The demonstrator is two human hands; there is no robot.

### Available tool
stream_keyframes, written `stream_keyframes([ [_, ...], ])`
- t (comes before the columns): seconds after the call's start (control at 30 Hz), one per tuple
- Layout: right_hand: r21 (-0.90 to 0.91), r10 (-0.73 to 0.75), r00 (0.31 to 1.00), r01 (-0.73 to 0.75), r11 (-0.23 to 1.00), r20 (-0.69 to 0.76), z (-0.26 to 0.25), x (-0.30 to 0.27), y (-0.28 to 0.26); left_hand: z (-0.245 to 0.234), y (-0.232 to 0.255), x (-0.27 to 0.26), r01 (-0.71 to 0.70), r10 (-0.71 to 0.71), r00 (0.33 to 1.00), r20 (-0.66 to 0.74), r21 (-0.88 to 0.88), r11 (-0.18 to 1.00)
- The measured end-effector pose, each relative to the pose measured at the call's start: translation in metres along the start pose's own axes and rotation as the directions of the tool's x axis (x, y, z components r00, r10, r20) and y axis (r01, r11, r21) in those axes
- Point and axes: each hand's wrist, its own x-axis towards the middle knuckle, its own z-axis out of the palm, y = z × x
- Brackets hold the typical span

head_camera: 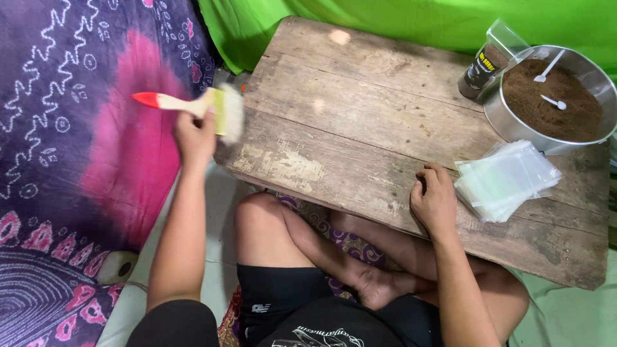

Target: Cleaning a wooden table with a brush and organizing small plastic bags.

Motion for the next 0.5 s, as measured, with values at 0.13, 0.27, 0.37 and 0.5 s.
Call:
stream_keyframes([
  [0.13, 0.131, 0.023, 0.998, -0.030, 0.991, 0.058, -0.008, 0.011, -0.034, 0.052, 0.109, -0.072, 0.073, -0.045, 0.896, 0.441, -0.047, 0.996],
  [0.27, 0.414, -0.236, 0.956, 0.147, 0.898, 0.174, -0.024, 0.044, -0.103, 0.088, 0.162, -0.121, -0.143, 0.450, 0.639, 0.624, -0.479, 0.866],
  [0.37, 0.342, -0.230, 0.960, 0.164, 0.925, 0.161, 0.005, 0.053, -0.074, 0.090, 0.169, -0.101, -0.212, 0.548, 0.521, 0.654, -0.523, 0.825],
  [0.5, 0.139, -0.111, 0.989, 0.124, 0.982, -0.096, -0.001, 0.073, -0.031, 0.089, 0.069, -0.043, -0.320, 0.411, 0.769, 0.490, -0.261, 0.911],
])
